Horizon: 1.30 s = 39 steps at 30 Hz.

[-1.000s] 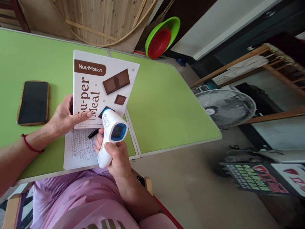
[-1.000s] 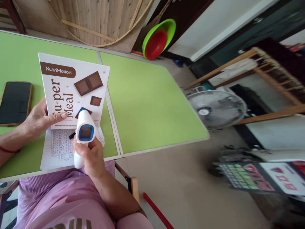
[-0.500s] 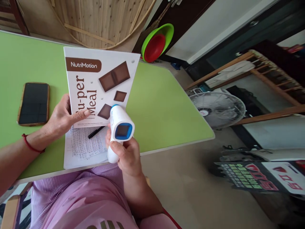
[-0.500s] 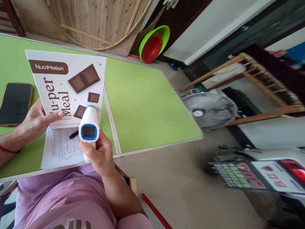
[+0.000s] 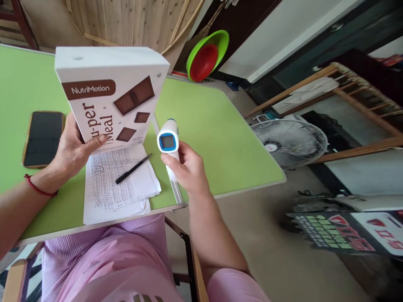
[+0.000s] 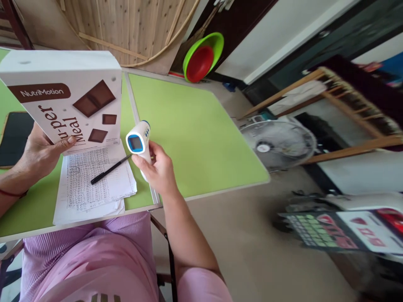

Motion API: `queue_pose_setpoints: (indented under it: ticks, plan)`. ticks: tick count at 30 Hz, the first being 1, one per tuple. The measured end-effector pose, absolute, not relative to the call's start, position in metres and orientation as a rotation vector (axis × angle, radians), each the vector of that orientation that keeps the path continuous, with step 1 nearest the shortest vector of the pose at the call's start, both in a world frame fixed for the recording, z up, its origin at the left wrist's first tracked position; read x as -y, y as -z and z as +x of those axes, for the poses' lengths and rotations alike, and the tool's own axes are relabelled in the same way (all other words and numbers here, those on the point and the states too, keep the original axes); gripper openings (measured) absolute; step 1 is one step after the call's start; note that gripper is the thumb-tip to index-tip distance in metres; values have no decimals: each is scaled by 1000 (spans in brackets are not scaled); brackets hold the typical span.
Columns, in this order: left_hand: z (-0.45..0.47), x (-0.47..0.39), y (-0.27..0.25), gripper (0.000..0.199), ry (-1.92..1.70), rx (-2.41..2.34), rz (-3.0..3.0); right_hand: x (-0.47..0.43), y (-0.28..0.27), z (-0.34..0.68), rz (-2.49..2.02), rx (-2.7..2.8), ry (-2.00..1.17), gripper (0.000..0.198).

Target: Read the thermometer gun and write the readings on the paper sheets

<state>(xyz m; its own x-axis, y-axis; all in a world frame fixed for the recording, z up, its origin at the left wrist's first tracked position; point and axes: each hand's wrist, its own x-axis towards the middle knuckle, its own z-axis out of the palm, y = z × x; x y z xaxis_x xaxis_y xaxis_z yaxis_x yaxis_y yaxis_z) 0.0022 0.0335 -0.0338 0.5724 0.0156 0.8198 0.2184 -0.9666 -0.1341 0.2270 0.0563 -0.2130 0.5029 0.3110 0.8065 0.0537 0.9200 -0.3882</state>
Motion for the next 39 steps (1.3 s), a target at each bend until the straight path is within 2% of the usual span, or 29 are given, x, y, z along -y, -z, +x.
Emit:
queue_pose_setpoints:
  ticks: [3,8,11,15,18,22,24,31,39]
  plan:
    - [1,-34,28,68,1313,278,-2622,-75,207,245,-551,1124,-24,45]
    - [-2,-41,19,72,1241,235,-2514,-100,193,256,-808,1289,87,26]
    - [-3,-46,17,76,1213,213,-2503,-107,186,254,-948,1296,177,29]
    - [-2,-49,17,71,1215,246,-2543,-111,184,251,-1011,1277,291,37]
    - [-1,-48,18,71,1218,255,-2509,-107,188,246,-939,1173,504,44]
    - [-1,-45,18,66,1205,311,-2441,-94,192,233,-619,1197,775,20]
    - [-1,-43,19,62,1177,322,-2391,-92,193,227,-482,1301,841,19]
    - [0,-40,21,44,1134,329,-2379,-109,199,219,-469,1370,923,23]
    - [-6,-43,22,50,1170,446,-2300,-109,200,217,-449,1342,943,22]
